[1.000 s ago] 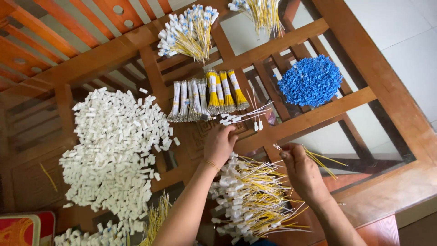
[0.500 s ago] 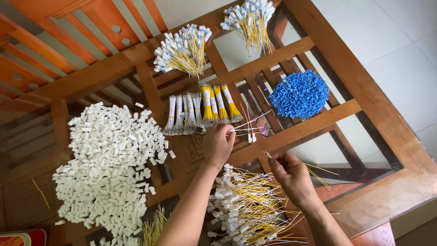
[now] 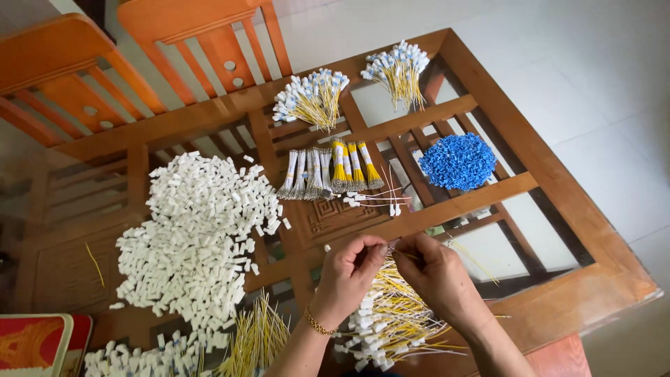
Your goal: Assembling small electronic components by attaching plastic housings onto wire ends.
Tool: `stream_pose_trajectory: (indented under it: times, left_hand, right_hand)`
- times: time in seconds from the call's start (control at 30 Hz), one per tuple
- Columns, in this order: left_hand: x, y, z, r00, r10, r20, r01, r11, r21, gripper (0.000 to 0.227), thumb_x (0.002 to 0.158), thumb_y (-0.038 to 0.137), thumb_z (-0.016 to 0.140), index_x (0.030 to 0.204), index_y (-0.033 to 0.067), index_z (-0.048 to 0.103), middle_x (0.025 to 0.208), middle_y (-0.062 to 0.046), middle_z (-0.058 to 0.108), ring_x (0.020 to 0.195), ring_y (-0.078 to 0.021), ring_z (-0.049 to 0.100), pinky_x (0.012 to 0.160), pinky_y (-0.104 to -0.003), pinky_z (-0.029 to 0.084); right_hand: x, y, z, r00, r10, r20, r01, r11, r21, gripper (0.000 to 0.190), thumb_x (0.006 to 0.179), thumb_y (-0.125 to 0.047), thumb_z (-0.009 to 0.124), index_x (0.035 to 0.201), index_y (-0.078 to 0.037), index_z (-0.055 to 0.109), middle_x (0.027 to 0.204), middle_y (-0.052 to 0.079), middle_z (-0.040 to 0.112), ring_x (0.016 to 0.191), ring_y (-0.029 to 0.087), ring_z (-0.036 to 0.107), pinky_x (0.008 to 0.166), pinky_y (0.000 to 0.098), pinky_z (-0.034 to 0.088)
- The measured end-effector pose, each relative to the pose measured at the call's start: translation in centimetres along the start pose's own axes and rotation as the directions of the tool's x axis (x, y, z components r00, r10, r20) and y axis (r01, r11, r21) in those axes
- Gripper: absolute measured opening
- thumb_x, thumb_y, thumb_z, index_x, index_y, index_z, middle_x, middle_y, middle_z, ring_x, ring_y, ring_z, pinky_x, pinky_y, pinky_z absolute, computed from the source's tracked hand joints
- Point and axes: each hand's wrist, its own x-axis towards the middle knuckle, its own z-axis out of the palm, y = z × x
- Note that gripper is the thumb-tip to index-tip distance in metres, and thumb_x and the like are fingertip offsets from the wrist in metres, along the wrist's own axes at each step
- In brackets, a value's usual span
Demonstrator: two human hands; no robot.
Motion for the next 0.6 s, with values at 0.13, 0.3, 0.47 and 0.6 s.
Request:
stream_pose_trajectory:
  times: [0.13, 0.3, 0.47, 0.6]
  left_hand:
    - [-2.0, 0.0, 0.3, 0.998, 0.06, -0.012, -0.06, 0.998, -0.032, 0.014, 0.099, 0.017, 0.064, 0.096, 0.006, 0.072, 0.067, 0.002, 0.064, 0.05, -0.0065, 0.046, 0.043, -0.022, 0.032]
    - [-4.6, -0.1, 1.0, 0.999, -0.034, -0.018, 0.028, 0.964, -0.266, 0.011, 0.102, 0.012, 0.061, 0.103, 0.0036, 0.068, 0.073, 0.002, 0.059, 0.06, -0.0063, 0.049, 0.051, -0.022, 0.04]
    - [-5.5, 1.8, 0.3, 1.0, -0.015, -0.028, 0.009, 0.983, -0.184, 0.01, 0.101, 0.009, 0.061, 0.105, 0.0029, 0.068, 0.07, 0.003, 0.056, 0.057, -0.006, 0.044, 0.048, -0.022, 0.035]
    - [-5.4, 1.4, 0.0, 0.991, -0.133, -0.004, 0.122, 0.918, -0.378, 0.015, 0.1, 0.017, 0.061, 0.105, 0.006, 0.069, 0.075, -0.002, 0.061, 0.064, -0.0117, 0.057, 0.058, -0.026, 0.054]
  right_hand:
    - [-1.8, 0.8, 0.0, 0.998, 0.025, 0.061, -0.029, 0.998, 0.06, 0.016, 0.087, -0.011, 0.074, 0.102, -0.008, 0.075, 0.076, 0.002, 0.079, 0.056, 0.009, 0.063, 0.049, 0.0235, 0.05]
    - [-3.3, 3.0, 1.1, 0.998, 0.006, 0.056, -0.037, 0.813, 0.581, 0.016, 0.105, -0.015, 0.055, 0.1, -0.001, 0.063, 0.068, 0.003, 0.051, 0.056, 0.013, 0.046, 0.048, 0.0273, 0.038]
    - [-4.8, 0.4, 0.7, 0.989, 0.12, 0.082, -0.139, 0.95, 0.281, 0.021, 0.095, -0.015, 0.069, 0.106, 0.0, 0.078, 0.075, 0.008, 0.073, 0.06, 0.012, 0.061, 0.051, 0.0255, 0.048]
    - [-5.1, 0.7, 0.4, 0.997, 0.061, 0.057, -0.072, 0.973, 0.219, 0.015, 0.089, -0.014, 0.075, 0.098, -0.003, 0.081, 0.063, 0.006, 0.069, 0.05, 0.011, 0.055, 0.044, 0.0251, 0.043]
